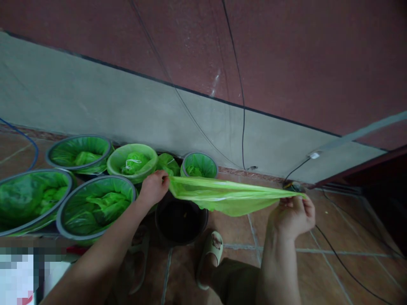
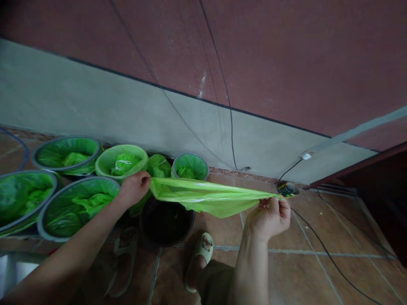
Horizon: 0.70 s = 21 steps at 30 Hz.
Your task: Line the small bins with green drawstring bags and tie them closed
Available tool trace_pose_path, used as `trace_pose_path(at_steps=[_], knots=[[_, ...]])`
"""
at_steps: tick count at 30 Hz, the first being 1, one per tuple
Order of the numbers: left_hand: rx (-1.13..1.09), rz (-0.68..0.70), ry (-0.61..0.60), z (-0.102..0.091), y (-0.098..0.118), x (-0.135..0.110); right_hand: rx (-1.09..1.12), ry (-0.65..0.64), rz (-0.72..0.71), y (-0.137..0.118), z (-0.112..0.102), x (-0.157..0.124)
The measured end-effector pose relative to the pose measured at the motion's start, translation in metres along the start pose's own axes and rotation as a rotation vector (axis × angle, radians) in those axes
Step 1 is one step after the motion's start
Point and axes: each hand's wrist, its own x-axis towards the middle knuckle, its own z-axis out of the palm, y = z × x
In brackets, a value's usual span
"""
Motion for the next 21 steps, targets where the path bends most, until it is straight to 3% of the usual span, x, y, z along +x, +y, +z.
trace_pose_path(at_steps=[2,5,8,11,16,18,21], knots=[[-0.252,-0.112,0.013,0.004,0.001,0.002,-0.011,-0.012,0.013,-0.001,0.002,-0.003],[-0.749,-0.288,-0.069,0.006,0.003,0.003,-0.012,0.029,0.043,0.000,0.001,-0.003],[-1.005,-0.332,-0.166,0.000,0.003,0.003,-0.026,0.063,0.069,0.003,-0.005,0.003],[-0.811,-0.218,-0.154,-0.005,0.001,0.003,-0.046,0.056,0.064,0.007,-0.011,0.008],[-0.103,-0.027,0.108,0.003,-0.003,0.000,-0.121,0.021,-0.009,0.006,-0.010,-0.003],[-0.035,-0.047,0.154,0.003,-0.002,0.001,-0.151,0.006,-0.026,-0.003,-0.002,-0.006],[-0.217,-0.095,0.140,-0.019,0.009,0.010,-0.155,-0.088,0.030,-0.035,0.018,0.006]])
